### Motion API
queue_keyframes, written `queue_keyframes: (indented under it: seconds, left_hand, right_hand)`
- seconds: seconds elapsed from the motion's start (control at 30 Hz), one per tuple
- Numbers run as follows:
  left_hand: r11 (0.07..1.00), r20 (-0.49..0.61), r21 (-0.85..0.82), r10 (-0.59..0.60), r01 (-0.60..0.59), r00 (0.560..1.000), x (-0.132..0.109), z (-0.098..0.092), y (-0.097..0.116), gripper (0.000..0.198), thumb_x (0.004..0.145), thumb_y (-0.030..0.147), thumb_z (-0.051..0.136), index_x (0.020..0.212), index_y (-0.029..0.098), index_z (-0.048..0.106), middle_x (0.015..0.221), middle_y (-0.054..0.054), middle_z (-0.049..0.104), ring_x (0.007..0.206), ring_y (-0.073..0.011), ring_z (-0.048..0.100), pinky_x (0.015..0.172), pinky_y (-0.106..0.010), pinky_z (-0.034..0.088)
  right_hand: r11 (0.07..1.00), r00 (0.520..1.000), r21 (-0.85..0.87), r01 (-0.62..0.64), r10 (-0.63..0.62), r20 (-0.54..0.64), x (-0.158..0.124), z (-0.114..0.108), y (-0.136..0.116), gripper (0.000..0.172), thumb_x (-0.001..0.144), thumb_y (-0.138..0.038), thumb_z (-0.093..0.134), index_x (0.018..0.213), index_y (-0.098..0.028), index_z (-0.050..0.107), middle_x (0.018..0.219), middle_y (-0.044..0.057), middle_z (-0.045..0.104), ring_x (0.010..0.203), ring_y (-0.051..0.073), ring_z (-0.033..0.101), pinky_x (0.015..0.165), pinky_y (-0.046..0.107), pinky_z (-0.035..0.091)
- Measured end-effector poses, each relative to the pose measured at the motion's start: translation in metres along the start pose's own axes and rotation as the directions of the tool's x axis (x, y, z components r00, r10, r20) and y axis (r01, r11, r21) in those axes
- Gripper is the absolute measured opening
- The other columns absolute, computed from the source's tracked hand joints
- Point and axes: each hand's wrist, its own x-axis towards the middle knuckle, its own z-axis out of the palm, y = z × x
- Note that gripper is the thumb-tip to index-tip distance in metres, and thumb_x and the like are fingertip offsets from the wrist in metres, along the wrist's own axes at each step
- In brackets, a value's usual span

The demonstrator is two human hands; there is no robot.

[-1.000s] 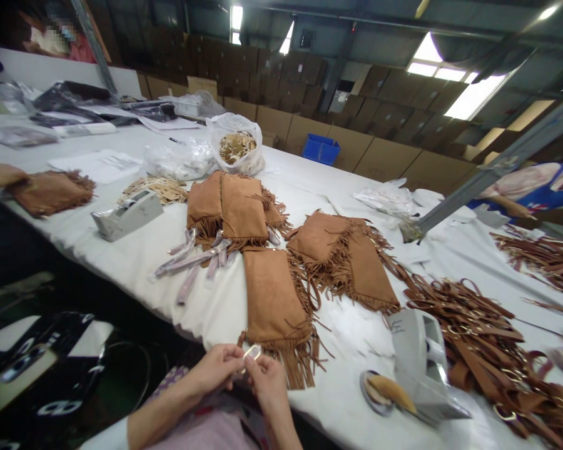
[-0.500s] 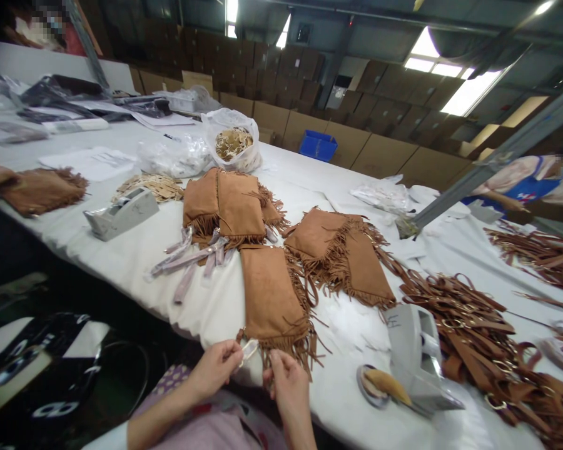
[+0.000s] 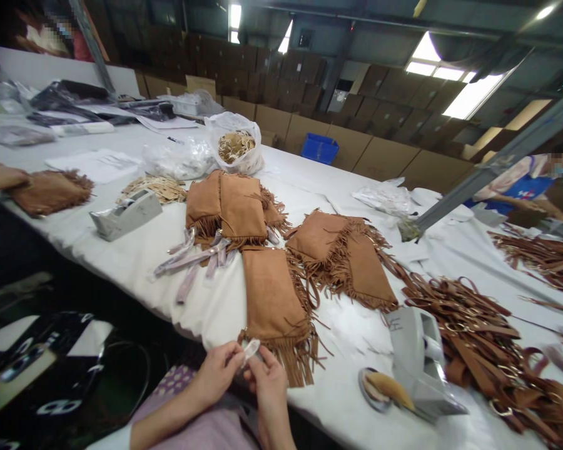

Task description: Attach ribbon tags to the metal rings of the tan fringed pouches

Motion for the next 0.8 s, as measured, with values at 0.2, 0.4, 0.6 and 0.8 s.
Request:
queue_keyframes:
  seconds: [0.2, 0.4, 0.6, 0.8]
  left_hand:
    - [0.999, 0.024, -0.031, 0.035, -0.034, 0.999, -0.003, 0.002, 0.003, 0.023, 0.088, 0.031, 0.041, 0.075, 0.019, 0.056, 0.071, -0.001, 0.067, 0.070, -0.0166, 0.061, 0.068, -0.026, 0.040]
    - [0.998, 0.029, -0.059, 0.024, -0.022, 0.999, -0.002, 0.002, 0.004, 0.023, 0.088, 0.030, 0.043, 0.072, 0.019, 0.055, 0.072, -0.002, 0.068, 0.072, -0.0175, 0.062, 0.070, -0.027, 0.041]
    - [0.999, 0.037, -0.036, 0.039, -0.037, 0.999, -0.002, 0.004, 0.003, 0.026, 0.090, 0.031, 0.040, 0.074, 0.018, 0.056, 0.071, -0.003, 0.067, 0.067, -0.0171, 0.060, 0.065, -0.027, 0.039]
    - [1.000, 0.060, -0.022, -0.015, 0.016, 0.998, 0.000, 0.003, -0.001, 0.030, 0.089, 0.034, 0.042, 0.069, 0.017, 0.057, 0.068, -0.004, 0.067, 0.063, -0.0164, 0.058, 0.060, -0.026, 0.037]
  right_hand:
    - [0.998, 1.000, 0.054, 0.014, -0.014, 0.003, 0.002, 0.000, 0.004, 0.068, 0.056, -0.033, 0.085, 0.112, -0.007, 0.057, 0.064, 0.003, 0.066, 0.052, 0.009, 0.051, 0.041, 0.016, 0.029]
    - [0.989, 0.998, 0.137, 0.047, -0.040, -0.048, 0.001, 0.004, 0.008, 0.084, 0.052, -0.036, 0.088, 0.120, -0.008, 0.047, 0.056, -0.003, 0.062, 0.049, 0.009, 0.048, 0.044, 0.017, 0.032]
    - [0.977, 0.993, 0.188, 0.105, -0.091, -0.079, -0.001, 0.005, 0.012, 0.084, 0.052, -0.033, 0.088, 0.120, -0.012, 0.044, 0.062, -0.003, 0.065, 0.054, 0.010, 0.052, 0.051, 0.021, 0.039]
    - [0.988, 0.995, 0.131, 0.087, -0.081, -0.050, 0.001, 0.001, 0.014, 0.083, 0.055, -0.035, 0.087, 0.121, -0.013, 0.043, 0.063, -0.002, 0.065, 0.051, 0.010, 0.051, 0.047, 0.019, 0.035]
